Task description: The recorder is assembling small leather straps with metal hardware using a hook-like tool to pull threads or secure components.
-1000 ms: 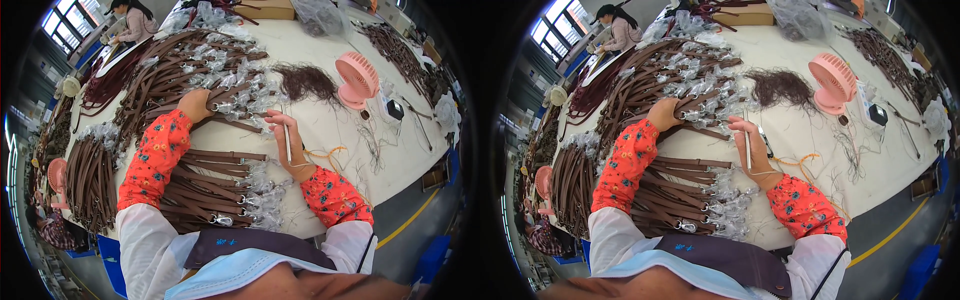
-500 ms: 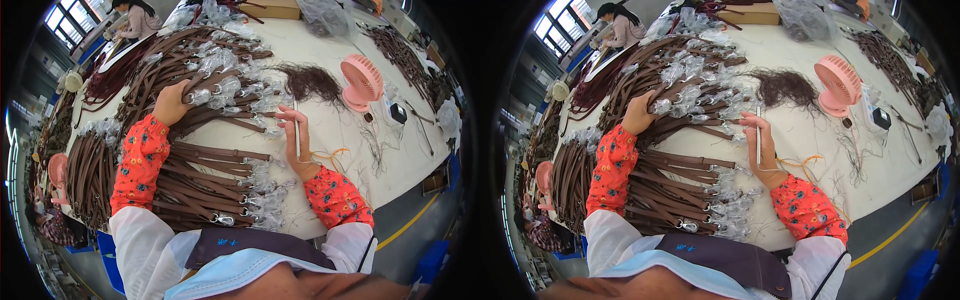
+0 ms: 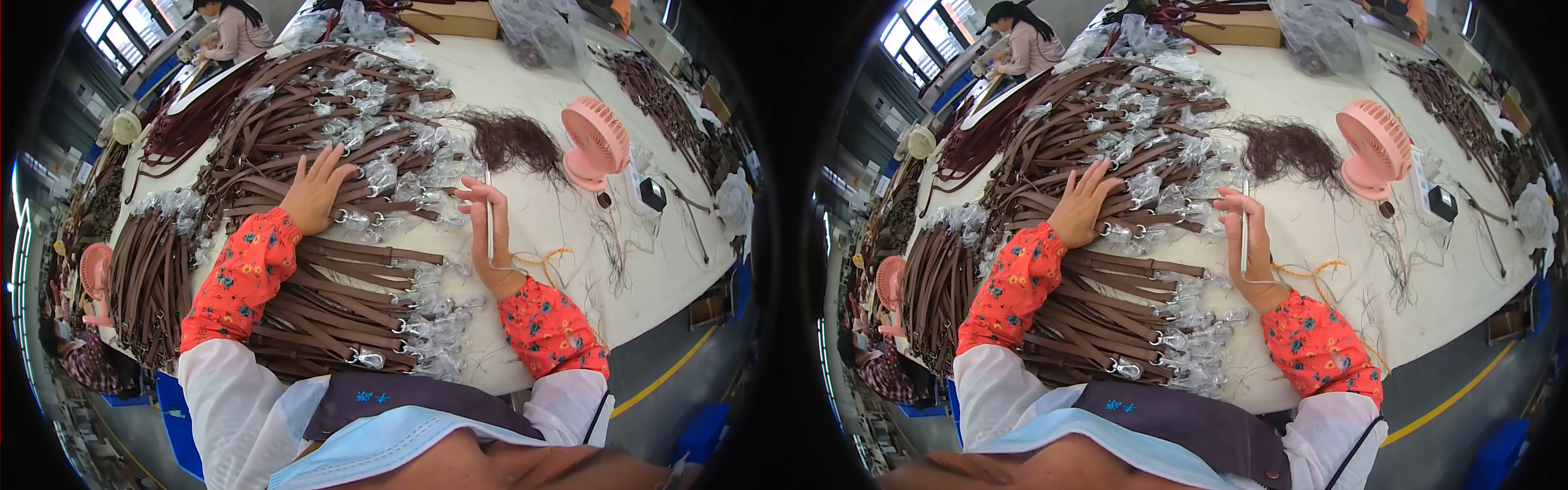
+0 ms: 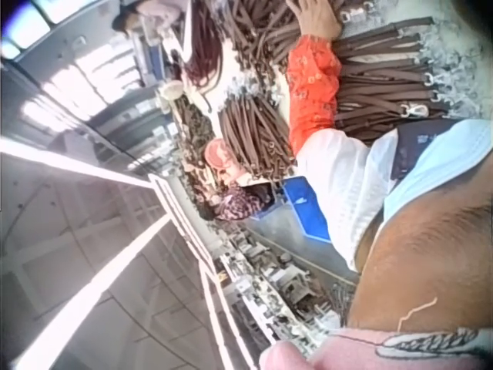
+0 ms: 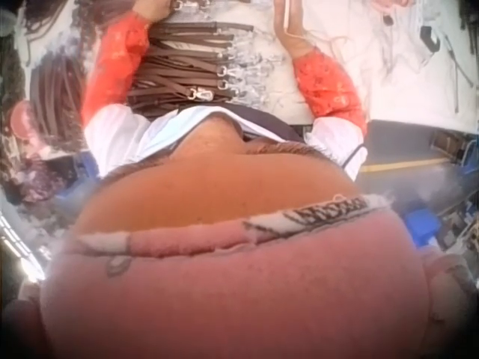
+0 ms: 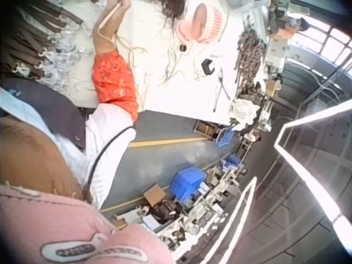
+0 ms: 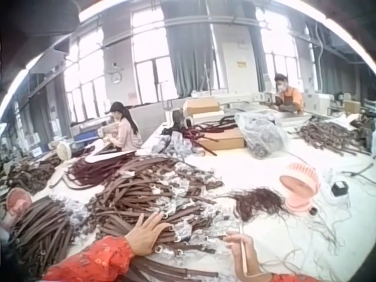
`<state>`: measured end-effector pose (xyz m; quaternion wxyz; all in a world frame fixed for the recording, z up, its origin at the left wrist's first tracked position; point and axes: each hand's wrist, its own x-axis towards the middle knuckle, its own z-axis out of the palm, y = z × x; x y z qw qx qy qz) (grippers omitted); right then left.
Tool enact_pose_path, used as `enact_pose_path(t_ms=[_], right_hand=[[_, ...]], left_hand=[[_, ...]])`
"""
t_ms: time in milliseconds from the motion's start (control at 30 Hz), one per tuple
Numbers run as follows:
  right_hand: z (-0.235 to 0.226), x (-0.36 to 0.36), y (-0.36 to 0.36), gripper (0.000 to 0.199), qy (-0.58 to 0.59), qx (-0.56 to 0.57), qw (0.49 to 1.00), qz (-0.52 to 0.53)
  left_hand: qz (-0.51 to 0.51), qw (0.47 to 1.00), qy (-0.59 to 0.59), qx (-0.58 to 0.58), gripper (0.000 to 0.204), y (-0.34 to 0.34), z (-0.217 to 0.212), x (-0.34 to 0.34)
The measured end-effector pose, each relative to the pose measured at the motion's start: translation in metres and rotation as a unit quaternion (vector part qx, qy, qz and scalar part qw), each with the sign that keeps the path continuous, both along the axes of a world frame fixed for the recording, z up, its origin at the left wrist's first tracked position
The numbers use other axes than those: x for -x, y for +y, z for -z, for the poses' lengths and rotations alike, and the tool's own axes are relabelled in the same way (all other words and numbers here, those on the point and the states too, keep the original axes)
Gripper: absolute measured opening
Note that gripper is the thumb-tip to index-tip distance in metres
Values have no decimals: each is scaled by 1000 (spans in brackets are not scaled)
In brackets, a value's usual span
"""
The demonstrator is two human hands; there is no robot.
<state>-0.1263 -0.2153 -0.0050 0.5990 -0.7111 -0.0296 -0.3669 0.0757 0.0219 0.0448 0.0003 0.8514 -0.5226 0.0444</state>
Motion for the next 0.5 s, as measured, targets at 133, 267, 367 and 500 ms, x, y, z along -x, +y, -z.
enact_pose_path(t_ms=[133, 267, 367, 500], right_hand=[[-1, 1, 2, 25, 6, 7, 1000, 2], [0, -1, 4, 26, 8, 7, 1000, -4], [-1, 0, 3, 26, 12, 11, 1000, -7], [-1, 2, 1, 24, 7, -4, 1000, -1]], left_hand=[[-73, 993, -4, -93, 123, -10, -4, -43], [-36, 994, 41, -97, 122, -13, -3, -69], [-25, 996, 56, -70, 113, -12, 2, -68], [-47, 998, 2, -30, 102, -4, 16, -34]])
